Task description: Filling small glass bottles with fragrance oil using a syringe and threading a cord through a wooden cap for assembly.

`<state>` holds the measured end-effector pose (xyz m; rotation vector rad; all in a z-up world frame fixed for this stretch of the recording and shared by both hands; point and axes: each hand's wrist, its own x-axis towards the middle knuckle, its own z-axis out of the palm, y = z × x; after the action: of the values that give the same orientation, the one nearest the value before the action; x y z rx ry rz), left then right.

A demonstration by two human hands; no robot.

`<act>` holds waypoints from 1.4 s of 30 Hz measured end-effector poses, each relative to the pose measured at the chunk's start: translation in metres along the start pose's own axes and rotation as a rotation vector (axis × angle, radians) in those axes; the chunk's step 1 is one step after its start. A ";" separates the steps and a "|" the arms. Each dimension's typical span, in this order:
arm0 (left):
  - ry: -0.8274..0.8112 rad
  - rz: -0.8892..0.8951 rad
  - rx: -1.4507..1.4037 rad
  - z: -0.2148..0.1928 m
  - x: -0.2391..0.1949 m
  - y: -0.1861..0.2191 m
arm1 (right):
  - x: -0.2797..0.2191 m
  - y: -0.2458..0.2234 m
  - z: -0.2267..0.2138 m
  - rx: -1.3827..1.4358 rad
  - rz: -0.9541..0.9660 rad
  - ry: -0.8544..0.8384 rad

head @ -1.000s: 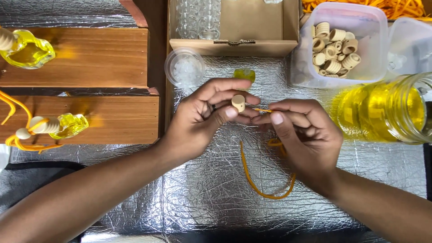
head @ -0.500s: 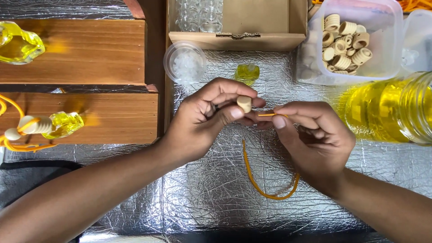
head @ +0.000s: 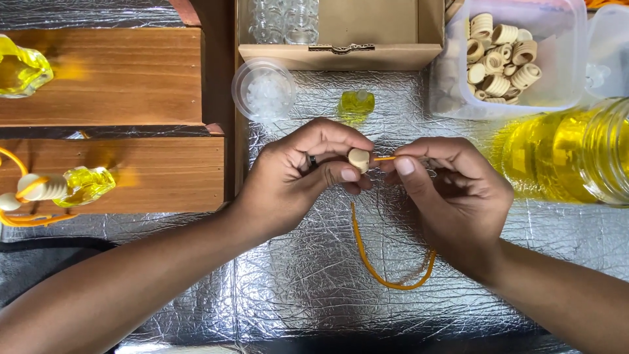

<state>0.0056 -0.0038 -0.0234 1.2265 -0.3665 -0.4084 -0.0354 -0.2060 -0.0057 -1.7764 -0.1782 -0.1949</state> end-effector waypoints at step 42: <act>-0.027 0.632 0.765 0.012 -0.014 0.016 | 0.010 0.008 -0.008 -0.066 -0.010 -0.361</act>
<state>-0.0111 -0.0022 -0.0056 1.7464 -0.9559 0.2996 -0.0244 -0.2150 -0.0093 -1.8653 -0.4434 0.1164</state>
